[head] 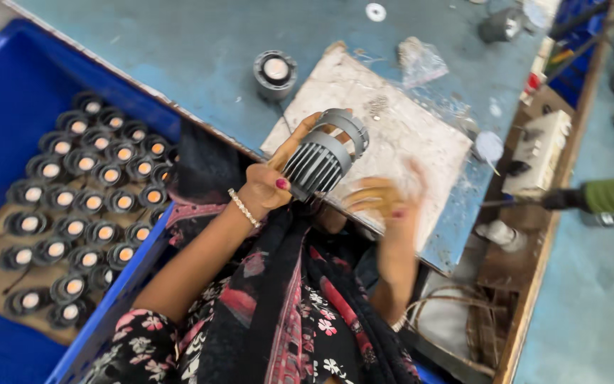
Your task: The person assembles small LED light fixtures by inserting LED modules into metal housings and securing them with screws using a power drill. Completed units are placed into a blue bin on the workbench.
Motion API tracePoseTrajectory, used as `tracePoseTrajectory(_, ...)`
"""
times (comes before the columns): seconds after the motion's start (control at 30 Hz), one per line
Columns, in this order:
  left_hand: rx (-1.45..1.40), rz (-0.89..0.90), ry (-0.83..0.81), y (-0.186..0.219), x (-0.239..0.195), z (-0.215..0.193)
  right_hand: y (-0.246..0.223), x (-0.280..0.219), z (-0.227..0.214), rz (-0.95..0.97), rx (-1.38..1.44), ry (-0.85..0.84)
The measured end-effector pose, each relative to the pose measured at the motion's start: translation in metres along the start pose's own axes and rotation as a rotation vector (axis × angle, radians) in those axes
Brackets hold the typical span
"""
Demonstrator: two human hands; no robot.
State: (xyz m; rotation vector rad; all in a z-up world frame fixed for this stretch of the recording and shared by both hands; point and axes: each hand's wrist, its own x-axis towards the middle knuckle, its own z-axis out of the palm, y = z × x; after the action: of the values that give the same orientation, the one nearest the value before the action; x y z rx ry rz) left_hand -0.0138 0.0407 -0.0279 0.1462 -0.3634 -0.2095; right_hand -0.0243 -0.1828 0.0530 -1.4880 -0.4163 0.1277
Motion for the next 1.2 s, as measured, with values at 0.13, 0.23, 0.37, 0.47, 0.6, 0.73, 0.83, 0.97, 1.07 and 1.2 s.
tracePoseTrajectory(0.13, 0.035, 0.006, -0.022, 0.013, -0.012, 0.001, 0.011, 0.009, 0.045, 0.043, 0.073, -0.274)
tracePoseTrajectory(0.23, 0.562, 0.063, -0.052, 0.024, -0.024, 0.006, 0.009, 0.020, 0.056, 0.348, -0.055, -0.113)
tracePoseTrajectory(0.37, 0.874, 0.071, -0.128, 0.054, -0.050, 0.012, 0.024, 0.034, 0.062, 0.394, 0.375, -0.315)
tracePoseTrajectory(0.47, 1.007, 0.034, 0.028, 0.080, -0.076, 0.022, 0.042, 0.035, 0.075, 0.547, 0.557, -0.406)
tracePoseTrajectory(0.6, 1.396, 0.111, 0.174, 0.128, -0.113, 0.040, 0.059, 0.028, 0.109, 0.571, 0.465, -0.591)
tracePoseTrajectory(0.73, 1.769, 0.117, 0.530, 0.187, -0.192, 0.054, 0.062, 0.032, 0.128, 0.454, 0.207, -0.761)
tracePoseTrajectory(0.83, 1.956, 0.073, 0.930, 0.222, -0.273, 0.034, 0.063, 0.044, 0.108, 0.371, 0.159, -0.651)
tracePoseTrajectory(0.97, 2.298, -0.369, 1.591, 0.257, -0.388, -0.026, 0.072, 0.064, 0.045, 0.265, 0.101, -0.384)
tracePoseTrajectory(1.07, 2.351, -0.347, 1.831, 0.268, -0.468, -0.075, 0.083, 0.070, -0.014, 0.148, 0.113, -0.183)
tracePoseTrajectory(1.2, 2.474, -0.249, 2.055, 0.264, -0.541, -0.135, 0.104, 0.067, -0.085, 0.105, -0.022, 0.036)
